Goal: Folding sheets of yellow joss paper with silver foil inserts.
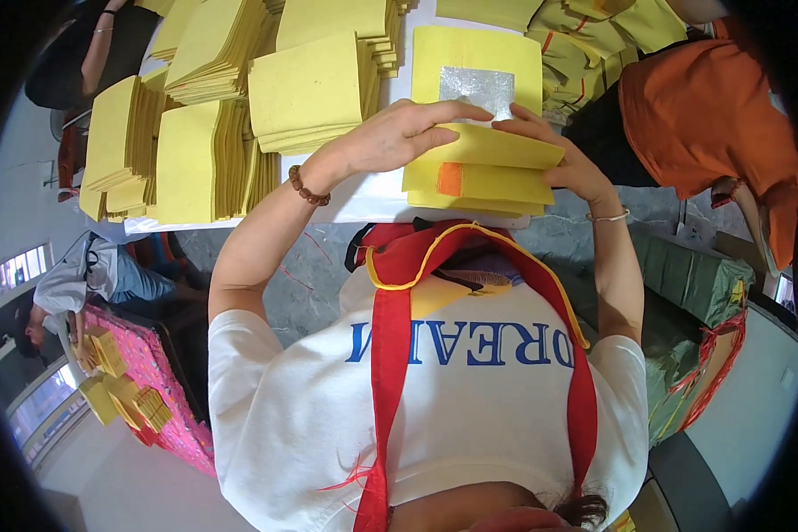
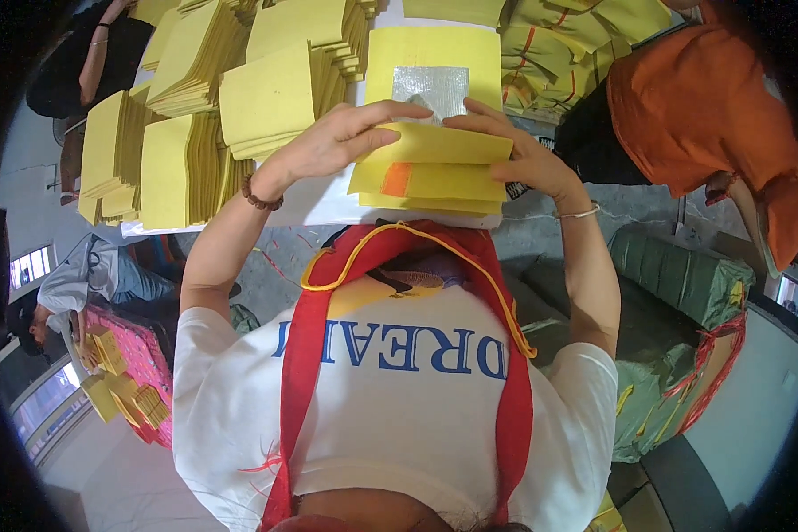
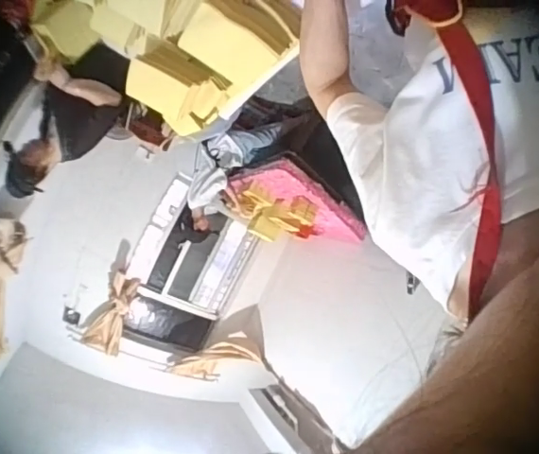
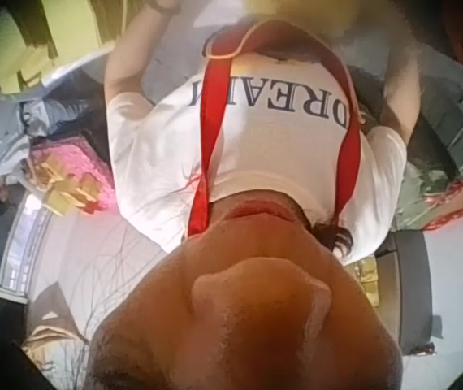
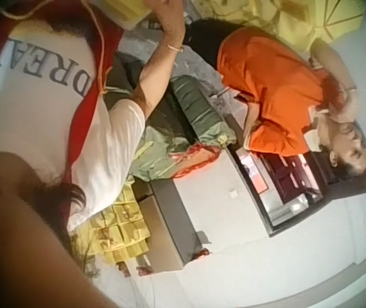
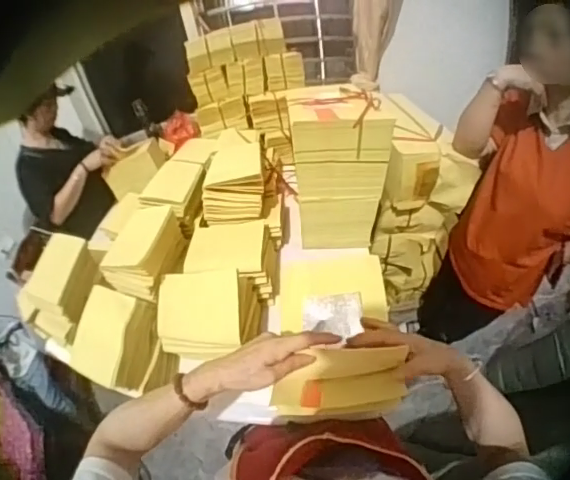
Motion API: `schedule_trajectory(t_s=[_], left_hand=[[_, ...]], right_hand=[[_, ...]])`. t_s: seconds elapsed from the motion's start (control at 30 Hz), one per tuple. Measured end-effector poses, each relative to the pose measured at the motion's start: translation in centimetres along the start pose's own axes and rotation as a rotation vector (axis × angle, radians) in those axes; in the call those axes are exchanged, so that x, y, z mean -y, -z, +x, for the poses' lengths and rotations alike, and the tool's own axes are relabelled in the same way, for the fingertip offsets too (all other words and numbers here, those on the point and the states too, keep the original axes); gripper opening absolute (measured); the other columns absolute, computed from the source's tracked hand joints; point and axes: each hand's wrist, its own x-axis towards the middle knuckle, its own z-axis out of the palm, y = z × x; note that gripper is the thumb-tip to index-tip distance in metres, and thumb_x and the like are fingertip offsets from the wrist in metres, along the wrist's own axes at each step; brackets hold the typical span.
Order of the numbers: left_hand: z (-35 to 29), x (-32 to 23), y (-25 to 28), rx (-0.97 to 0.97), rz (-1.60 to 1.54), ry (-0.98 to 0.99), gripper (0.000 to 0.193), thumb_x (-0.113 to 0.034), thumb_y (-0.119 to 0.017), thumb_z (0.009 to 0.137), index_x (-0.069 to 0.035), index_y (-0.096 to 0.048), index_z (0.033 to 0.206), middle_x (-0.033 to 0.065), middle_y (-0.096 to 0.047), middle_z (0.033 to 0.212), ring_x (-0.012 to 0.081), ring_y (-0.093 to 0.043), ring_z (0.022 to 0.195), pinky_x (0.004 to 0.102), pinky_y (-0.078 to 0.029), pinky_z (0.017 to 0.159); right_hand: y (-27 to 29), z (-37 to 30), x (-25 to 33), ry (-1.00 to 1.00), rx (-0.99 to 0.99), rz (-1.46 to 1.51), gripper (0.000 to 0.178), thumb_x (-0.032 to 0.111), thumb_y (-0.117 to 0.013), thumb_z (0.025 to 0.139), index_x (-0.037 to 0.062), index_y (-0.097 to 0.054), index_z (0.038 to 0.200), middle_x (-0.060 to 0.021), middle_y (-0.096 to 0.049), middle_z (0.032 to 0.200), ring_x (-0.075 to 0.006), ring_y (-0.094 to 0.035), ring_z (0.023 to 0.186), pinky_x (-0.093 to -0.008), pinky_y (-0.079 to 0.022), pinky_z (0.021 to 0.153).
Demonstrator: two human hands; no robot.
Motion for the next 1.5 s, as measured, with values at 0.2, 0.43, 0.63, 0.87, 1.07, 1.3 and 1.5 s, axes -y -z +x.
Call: schedule_trajectory(t_s=[0.2,0.43,0.63,0.87,1.07,1.3,1.5], left_hand=[[-0.6,-0.1,1.2,0.108,-0.099,0.092,0.049,-0.028,-0.057,0.088,-0.014,-0.043,0.133,0.0092,-0.058,0.12,0.0264,-0.058,0.106,0.0374,-0.047,0.087],[-1.7,3.0,-0.7,-0.039,-0.065,0.058,0.041,-0.017,-0.06,0.085,-0.006,-0.053,0.124,0.0104,-0.057,0.121,0.0263,-0.049,0.117,0.038,-0.035,0.101],[-2.1,4.1,-2.2,-0.15,0.321,-0.251,0.029,-0.018,-0.062,0.08,-0.011,-0.064,0.108,0.0072,-0.058,0.118,0.0275,-0.05,0.114,0.0376,-0.038,0.095],[-2.1,3.9,-2.1,-0.124,0.462,-0.23,0.038,-0.016,-0.059,0.08,-0.013,-0.059,0.117,0.0039,-0.054,0.127,0.0278,-0.047,0.119,0.0393,-0.036,0.097],[-1.3,3.1,-0.9,-0.136,0.408,-0.219,0.037,-0.012,-0.06,0.078,-0.011,-0.059,0.115,0.0031,-0.059,0.12,0.0239,-0.052,0.112,0.036,-0.04,0.093],[-0.7,2.0,-0.3,-0.201,0.476,-0.281,0.033,-0.011,-0.06,0.077,-0.009,-0.06,0.11,0.0051,-0.062,0.112,0.0234,-0.057,0.104,0.0363,-0.043,0.088],[-0.1,1.9,-0.3,-0.215,0.084,0.218,0.026,-0.02,-0.055,0.089,-0.003,-0.059,0.109,0.0141,-0.065,0.096,0.026,-0.063,0.085,0.0334,-0.049,0.076]], right_hand=[[-1.7,-0.5,0.0,-0.104,-0.23,0.121,0.045,0.015,-0.051,0.092,0.0006,-0.041,0.133,-0.004,-0.033,0.144,-0.0162,-0.028,0.132,-0.0296,-0.023,0.107],[-2.2,-0.1,0.0,-0.102,-0.316,0.209,0.043,0.02,-0.056,0.09,0.0048,-0.047,0.13,-0.0054,-0.039,0.14,-0.0169,-0.035,0.128,-0.0311,-0.03,0.103],[-1.8,-0.4,0.6,0.105,-0.223,-1.086,0.049,0.019,-0.061,0.08,0.0186,-0.05,0.128,-0.0032,-0.039,0.142,-0.0236,-0.033,0.133,-0.0527,-0.02,0.107],[-2.4,-0.5,2.2,0.116,-0.244,-1.248,0.038,0.02,-0.055,0.083,0.0191,-0.054,0.121,-0.0014,-0.044,0.137,-0.0218,-0.037,0.13,-0.0545,-0.017,0.108],[-0.4,0.1,3.4,0.201,-0.166,-1.236,0.037,0.016,-0.056,0.081,0.015,-0.056,0.118,-0.0029,-0.053,0.128,-0.021,-0.042,0.127,-0.0466,-0.023,0.109],[0.7,0.6,3.1,0.185,-0.149,-0.862,0.037,0.015,-0.054,0.079,0.0093,-0.057,0.116,-0.0077,-0.06,0.118,-0.0255,-0.052,0.116,-0.0443,-0.028,0.106],[1.2,0.8,2.0,-0.106,-0.28,-0.705,0.027,0.016,-0.059,0.086,0.0031,-0.059,0.109,-0.0097,-0.063,0.108,-0.0228,-0.059,0.101,-0.0353,-0.042,0.09]])
